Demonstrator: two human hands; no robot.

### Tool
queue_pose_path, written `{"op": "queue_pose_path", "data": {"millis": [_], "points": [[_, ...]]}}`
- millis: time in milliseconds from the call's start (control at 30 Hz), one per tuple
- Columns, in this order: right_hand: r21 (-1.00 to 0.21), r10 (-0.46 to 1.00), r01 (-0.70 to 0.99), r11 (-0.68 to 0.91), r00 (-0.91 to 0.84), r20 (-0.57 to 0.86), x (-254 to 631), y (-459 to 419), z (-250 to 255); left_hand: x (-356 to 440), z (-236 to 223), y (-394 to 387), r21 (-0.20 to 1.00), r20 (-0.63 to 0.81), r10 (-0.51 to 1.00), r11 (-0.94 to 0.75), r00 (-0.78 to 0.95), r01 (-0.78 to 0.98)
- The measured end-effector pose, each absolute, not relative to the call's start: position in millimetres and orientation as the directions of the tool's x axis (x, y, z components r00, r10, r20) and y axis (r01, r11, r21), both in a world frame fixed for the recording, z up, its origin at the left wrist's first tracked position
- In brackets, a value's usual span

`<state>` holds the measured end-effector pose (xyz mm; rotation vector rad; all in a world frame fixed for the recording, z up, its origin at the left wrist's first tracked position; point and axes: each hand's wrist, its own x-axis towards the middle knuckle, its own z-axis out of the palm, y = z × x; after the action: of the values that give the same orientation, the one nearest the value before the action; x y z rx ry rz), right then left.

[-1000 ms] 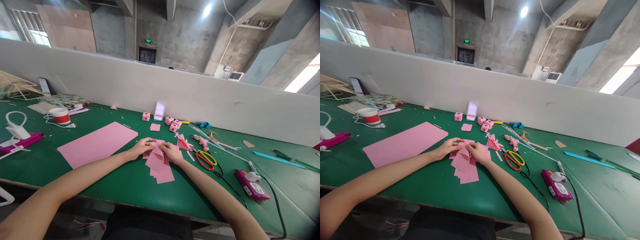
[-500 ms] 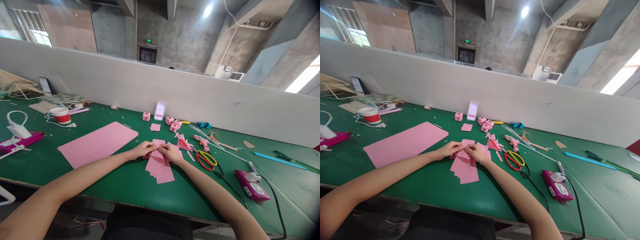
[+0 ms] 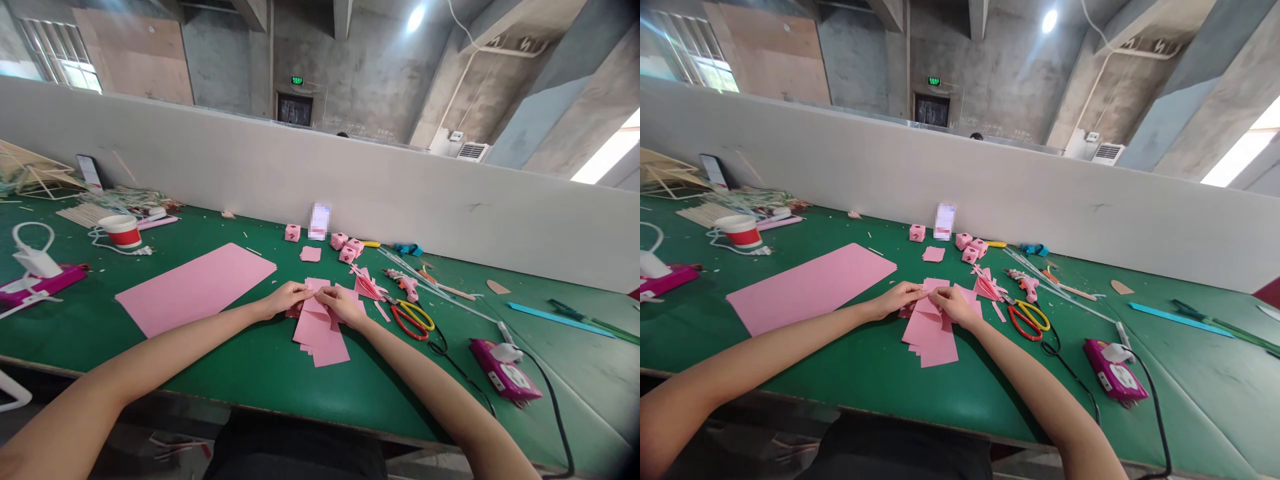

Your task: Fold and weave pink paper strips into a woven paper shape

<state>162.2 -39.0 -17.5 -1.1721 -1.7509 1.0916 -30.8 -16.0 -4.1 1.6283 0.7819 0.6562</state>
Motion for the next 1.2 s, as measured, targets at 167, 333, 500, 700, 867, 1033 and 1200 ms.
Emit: {"op": "queue_pose_path", "data": {"millis": [167, 333, 500, 700, 867, 1033, 1200], "points": [[-0.923, 0.949, 0.308, 0.230, -0.280, 0.143, 160.9, -40.8, -15.7, -30.6, -5.8, -14.4, 0.989, 0.018, 0.787, -0.104, 0.617, 0.104], [-0.918, 0.947, 0.326, 0.226, -0.296, 0.128, 161.5, -41.3, -14.5, -30.0, -5.2, -14.6, 0.993, 0.006, 0.787, -0.078, 0.617, 0.090], [-0.920, 0.943, 0.306, 0.247, -0.293, 0.156, 162.2, -39.4, -17.5, -30.4, -4.8, -14.7, 0.991, 0.017, 0.789, -0.094, 0.614, 0.093], [-0.922, 0.954, 0.321, 0.218, -0.268, 0.132, 162.4, -39.1, -17.9, -31.4, -8.2, -12.0, 0.992, 0.036, 0.804, -0.101, 0.594, 0.076], [-0.927, 0.947, 0.295, 0.230, -0.289, 0.143, 164.0, -37.2, -19.2, -31.2, -8.5, -11.0, 0.994, 0.031, 0.790, -0.089, 0.613, 0.064], [-0.930, 0.954, 0.301, 0.213, -0.268, 0.132, 164.1, -37.0, -20.4, -31.9, -11.6, -8.8, 0.996, 0.036, 0.803, -0.075, 0.595, 0.040], [-0.942, 0.957, 0.273, 0.193, -0.265, 0.120, 164.7, -37.0, -20.8, -32.1, -16.0, -5.1, 0.999, 0.020, 0.802, -0.037, 0.598, 0.016]]}}
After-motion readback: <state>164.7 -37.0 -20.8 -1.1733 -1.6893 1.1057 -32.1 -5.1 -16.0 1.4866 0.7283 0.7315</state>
